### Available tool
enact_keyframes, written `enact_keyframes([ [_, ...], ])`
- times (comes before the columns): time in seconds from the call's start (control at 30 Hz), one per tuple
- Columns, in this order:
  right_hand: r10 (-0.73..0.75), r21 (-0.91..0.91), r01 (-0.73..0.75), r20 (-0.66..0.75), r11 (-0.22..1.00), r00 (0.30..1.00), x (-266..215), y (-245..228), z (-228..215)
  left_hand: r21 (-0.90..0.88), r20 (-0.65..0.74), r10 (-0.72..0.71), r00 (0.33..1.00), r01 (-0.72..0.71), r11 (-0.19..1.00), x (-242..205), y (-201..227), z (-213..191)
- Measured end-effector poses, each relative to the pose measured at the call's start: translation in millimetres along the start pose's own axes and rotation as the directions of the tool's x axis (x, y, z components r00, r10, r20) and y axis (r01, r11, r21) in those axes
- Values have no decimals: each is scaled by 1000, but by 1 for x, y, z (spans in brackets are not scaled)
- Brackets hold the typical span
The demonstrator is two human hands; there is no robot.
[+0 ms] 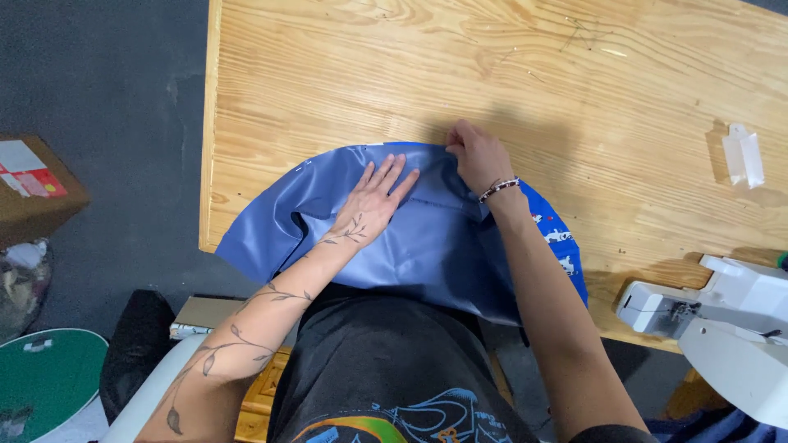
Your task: The person aligns the edges of a blue fabric piece on a wooden table and secures them by inserting pins. They repeatedly smooth the material and place pins along the seam to hold the layers together.
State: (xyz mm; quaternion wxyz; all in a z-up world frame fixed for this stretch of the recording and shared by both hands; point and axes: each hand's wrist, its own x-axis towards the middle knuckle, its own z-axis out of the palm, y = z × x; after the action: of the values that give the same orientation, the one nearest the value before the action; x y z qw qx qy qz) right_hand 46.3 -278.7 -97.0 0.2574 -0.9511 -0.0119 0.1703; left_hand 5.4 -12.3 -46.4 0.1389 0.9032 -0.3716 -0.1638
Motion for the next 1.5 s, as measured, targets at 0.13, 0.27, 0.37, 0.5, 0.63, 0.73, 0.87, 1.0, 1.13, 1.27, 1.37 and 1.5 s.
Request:
enact_keyframes([
  [0.13,26,-55,-27,-29,998,999,-6,-12,-3,-24,-29,-41,999,40,999,3,11,-24],
  [0.27,31,-83,-39,-94,996,995,-7,-14,2,-43,-40,-87,995,85,995,6,12,-22],
  [0.37,48,-53,-53,-97,997,994,-7,-17,-1,-42,-16,-118,993,117,992,9,15,-22],
  [0.5,50,-34,-52,-58,998,997,-2,-15,-2,-6,73,-174,982,175,985,16,22,-33],
  [0.63,110,-60,-112,-34,992,993,3,-16,0,0,89,-226,970,227,974,25,33,-39],
  [0.73,165,-52,-166,-15,985,986,4,-19,-3,27,114,-266,957,265,964,29,37,-40],
  [0.87,101,-95,-115,-139,989,985,-2,-14,1,38,176,-287,942,285,958,29,38,-46],
  [1.0,61,-85,-79,-201,993,978,-7,-6,6,35,190,-276,942,274,961,30,37,-47],
  [1.13,34,-2,-36,-259,999,965,-12,-27,-11,35,196,-273,942,271,962,29,38,-48],
  [1.27,6,163,26,-196,986,981,0,-29,13,30,196,-265,944,264,964,28,38,-50],
  [1.37,17,198,13,-149,980,989,3,-27,22,17,199,-266,943,268,963,29,37,-48],
  [1.5,-26,115,41,-135,992,991,6,-19,30,-13,200,-264,944,272,962,29,35,-51],
])
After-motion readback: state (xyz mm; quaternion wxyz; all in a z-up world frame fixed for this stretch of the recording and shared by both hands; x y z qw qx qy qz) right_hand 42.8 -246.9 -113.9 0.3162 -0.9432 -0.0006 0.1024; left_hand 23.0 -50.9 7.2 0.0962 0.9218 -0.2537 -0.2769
